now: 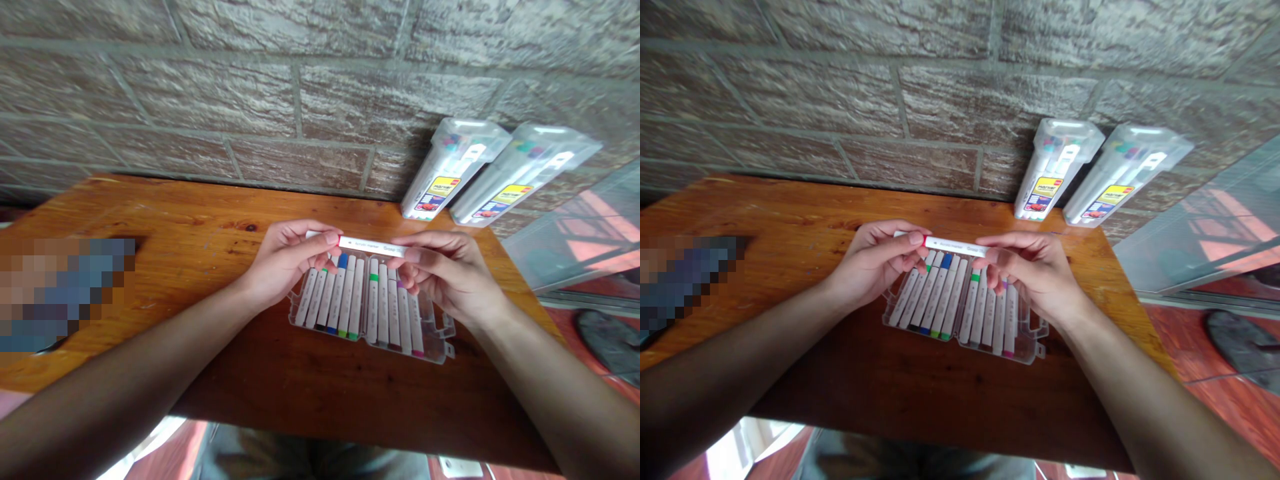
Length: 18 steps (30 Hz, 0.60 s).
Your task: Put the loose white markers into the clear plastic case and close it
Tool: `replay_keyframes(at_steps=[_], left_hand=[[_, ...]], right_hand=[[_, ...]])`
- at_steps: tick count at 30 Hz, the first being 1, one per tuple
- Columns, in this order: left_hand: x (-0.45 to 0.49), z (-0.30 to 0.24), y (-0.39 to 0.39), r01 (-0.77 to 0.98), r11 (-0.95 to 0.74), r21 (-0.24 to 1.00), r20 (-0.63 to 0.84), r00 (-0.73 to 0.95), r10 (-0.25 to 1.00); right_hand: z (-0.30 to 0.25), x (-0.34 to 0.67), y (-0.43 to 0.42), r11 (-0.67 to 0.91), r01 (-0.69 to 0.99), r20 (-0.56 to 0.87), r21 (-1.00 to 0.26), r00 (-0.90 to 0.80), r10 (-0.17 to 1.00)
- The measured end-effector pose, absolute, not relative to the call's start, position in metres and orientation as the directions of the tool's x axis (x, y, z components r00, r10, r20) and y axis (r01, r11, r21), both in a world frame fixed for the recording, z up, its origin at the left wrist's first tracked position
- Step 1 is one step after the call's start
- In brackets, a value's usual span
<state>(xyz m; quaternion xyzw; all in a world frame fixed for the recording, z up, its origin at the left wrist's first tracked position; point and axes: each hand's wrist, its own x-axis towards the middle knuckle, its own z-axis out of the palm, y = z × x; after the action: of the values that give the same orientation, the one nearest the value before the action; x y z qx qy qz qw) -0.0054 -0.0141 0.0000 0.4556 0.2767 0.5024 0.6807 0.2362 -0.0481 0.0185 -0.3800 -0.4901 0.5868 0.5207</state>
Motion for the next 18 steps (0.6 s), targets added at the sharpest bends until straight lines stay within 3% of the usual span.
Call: replay_keyframes(at_steps=[18], left_hand=[[-0.0049, 0.0001, -0.015, -0.415, 0.055, 0.908, 0.092, 0.327, 0.941]], right_hand=[[0.0145, 0.2376, -0.0471, 0.062, -0.207, 0.095, -0.976, -0.155, 0.983]])
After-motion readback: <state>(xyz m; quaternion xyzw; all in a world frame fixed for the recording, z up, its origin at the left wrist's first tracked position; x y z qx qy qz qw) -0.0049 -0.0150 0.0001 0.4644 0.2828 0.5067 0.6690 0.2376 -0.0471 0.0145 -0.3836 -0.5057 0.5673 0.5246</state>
